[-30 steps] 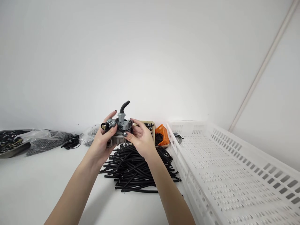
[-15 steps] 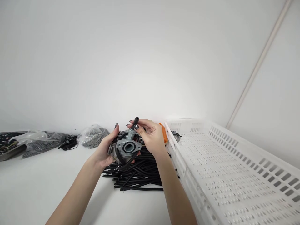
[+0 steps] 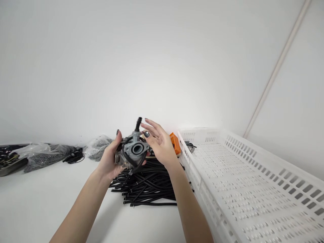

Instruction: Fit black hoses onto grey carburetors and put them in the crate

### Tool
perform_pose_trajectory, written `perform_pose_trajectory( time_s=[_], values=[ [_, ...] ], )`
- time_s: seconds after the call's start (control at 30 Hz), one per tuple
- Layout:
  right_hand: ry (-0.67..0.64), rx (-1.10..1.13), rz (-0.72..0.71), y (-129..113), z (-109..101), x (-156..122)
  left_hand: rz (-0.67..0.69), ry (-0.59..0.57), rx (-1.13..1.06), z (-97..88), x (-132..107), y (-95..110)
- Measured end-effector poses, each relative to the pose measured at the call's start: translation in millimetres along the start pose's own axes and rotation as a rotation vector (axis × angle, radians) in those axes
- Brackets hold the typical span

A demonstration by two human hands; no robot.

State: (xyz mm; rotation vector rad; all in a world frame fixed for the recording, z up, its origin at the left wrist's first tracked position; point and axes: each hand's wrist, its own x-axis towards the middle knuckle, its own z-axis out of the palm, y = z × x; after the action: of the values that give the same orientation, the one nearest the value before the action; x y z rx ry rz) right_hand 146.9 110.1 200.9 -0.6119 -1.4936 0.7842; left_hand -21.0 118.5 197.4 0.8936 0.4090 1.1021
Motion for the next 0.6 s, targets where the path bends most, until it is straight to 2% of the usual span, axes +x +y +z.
perform_pose_trajectory(
  time_s=[0.1,0.2,0.3,0.4,0.47,0.53,0.6],
  values=[
    [-0.115,-0.087,0.049,9.7,8.3,-1.9,0.334,0.146,0.074,0.9,0.0,-2.0],
    [-0.118,-0.081,0.029,26.5,27.0,-4.2,0.547,0.238,0.223,1.5,-2.8,-5.3],
    [-0.007,-0.040,-0.057,40.1,43.9,-4.7,0.619,0.195,0.314,1.1,-8.4,-4.3],
    [0.224,-0.052,-0.210,38.2,44.4,3.6,0.698,0.094,0.382,-2.0,-15.0,2.9],
    [0.403,-0.118,-0.334,26.2,29.1,20.7,0.779,0.082,0.419,-5.3,-18.6,8.9],
    [0.528,-0.243,-0.469,9.0,-1.8,49.5,0.809,0.079,0.415,-8.2,-21.1,13.5],
    [0.511,-0.453,-0.568,-8.0,-46.9,85.9,0.785,0.056,0.395,-9.9,-22.6,15.8]
  ],
)
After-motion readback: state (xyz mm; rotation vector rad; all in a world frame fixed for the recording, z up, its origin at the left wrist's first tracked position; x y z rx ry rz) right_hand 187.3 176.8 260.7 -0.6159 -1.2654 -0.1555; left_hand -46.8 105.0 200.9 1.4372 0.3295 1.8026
